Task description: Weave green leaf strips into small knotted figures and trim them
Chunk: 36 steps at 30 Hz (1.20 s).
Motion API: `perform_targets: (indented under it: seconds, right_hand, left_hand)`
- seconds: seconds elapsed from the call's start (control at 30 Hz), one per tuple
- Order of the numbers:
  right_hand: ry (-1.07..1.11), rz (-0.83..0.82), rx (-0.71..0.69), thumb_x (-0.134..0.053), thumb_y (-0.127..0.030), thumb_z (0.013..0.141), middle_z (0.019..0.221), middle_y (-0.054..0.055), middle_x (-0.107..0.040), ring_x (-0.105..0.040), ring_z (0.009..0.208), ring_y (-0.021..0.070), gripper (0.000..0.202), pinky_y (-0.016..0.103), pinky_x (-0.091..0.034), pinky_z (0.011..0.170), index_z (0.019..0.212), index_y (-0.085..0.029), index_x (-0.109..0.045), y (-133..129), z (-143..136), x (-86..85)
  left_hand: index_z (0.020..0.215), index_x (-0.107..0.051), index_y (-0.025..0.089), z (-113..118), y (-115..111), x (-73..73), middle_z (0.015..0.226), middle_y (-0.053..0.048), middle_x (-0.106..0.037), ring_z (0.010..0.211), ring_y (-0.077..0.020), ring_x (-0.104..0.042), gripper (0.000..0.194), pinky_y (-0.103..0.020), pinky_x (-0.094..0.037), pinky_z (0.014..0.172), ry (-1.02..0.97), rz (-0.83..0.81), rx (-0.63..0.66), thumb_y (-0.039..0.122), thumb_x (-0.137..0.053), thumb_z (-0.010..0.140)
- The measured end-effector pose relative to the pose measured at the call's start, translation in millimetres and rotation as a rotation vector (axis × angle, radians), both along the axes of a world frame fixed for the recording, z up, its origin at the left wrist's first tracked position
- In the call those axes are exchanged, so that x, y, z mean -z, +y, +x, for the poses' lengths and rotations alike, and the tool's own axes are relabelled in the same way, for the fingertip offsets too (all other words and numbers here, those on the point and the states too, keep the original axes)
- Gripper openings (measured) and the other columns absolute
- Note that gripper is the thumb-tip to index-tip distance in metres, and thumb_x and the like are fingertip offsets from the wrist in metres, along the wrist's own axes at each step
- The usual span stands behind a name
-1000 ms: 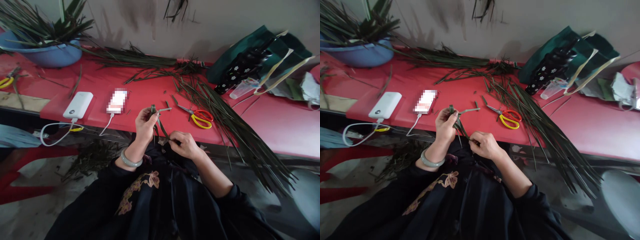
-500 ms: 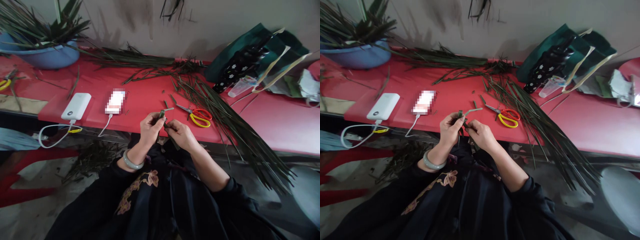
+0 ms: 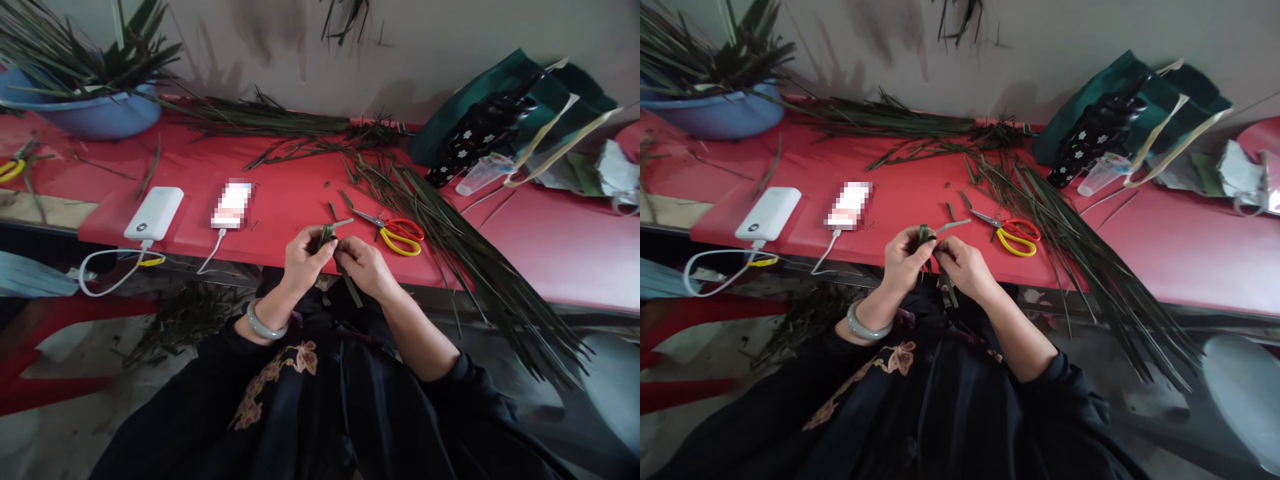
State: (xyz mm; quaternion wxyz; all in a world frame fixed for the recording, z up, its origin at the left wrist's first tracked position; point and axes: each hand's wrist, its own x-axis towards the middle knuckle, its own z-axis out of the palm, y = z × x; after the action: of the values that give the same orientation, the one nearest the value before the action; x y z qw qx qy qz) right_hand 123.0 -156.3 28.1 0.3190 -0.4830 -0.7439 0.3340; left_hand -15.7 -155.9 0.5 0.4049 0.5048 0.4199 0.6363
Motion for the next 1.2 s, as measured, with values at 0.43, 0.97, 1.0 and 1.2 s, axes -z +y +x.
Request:
perform_targets:
  seconds: [0.43, 0.97, 1.0, 1.2]
  right_hand:
    - [-0.354, 0.152, 0.02, -0.046, -0.021, 0.083, 0.081, 0.005, -0.072, -0.068, 0.072, 0.0188, 0.016, 0.027, -0.046, 0.066, 0.092, -0.02, -0.06, 4, 7, 10.4]
    - [-0.397, 0.139, 0.073, -0.048, -0.021, 0.083, 0.083, 0.003, -0.073, -0.068, 0.071, 0.0179, 0.017, 0.025, -0.045, 0.062, 0.093, -0.023, -0.062, 8, 14, 15.5]
    - [-0.366, 0.113, 0.062, -0.049, -0.021, 0.083, 0.082, 0.002, -0.073, -0.067, 0.071, 0.0174, 0.016, 0.025, -0.045, 0.063, 0.092, -0.022, -0.062, 8, 13, 15.7]
    - [-0.092, -0.017, -0.023, -0.057, -0.03, 0.08, 0.085, 0.003, -0.071, -0.066, 0.076, 0.0159, 0.016, 0.025, -0.047, 0.067, 0.091, -0.02, -0.06, 7, 7, 11.0]
  left_hand:
    - [0.085, -0.066, 0.018, -6, 7, 8.5, 0.077, -0.002, -0.067, 0.069, -0.0107, -0.061, 0.023, -0.024, -0.05, 0.066, -0.058, -0.015, -0.097, 0.035, -0.071, 0.071]
    - [0.09, -0.068, 0.018, -8, 11, 12.7, 0.078, -0.002, -0.068, 0.065, -0.0085, -0.06, 0.025, -0.022, -0.05, 0.065, -0.187, -0.046, -0.087, 0.032, -0.072, 0.07]
    - [0.089, -0.068, 0.018, -8, 11, 11.7, 0.077, -0.001, -0.068, 0.064, -0.0083, -0.06, 0.025, -0.022, -0.05, 0.064, -0.218, -0.046, -0.072, 0.032, -0.072, 0.069]
    - [0.089, -0.068, 0.018, -3, 5, 6.3, 0.08, -0.002, -0.07, 0.067, -0.0103, -0.064, 0.023, -0.025, -0.054, 0.066, -0.195, -0.06, 0.031, 0.034, -0.07, 0.073]
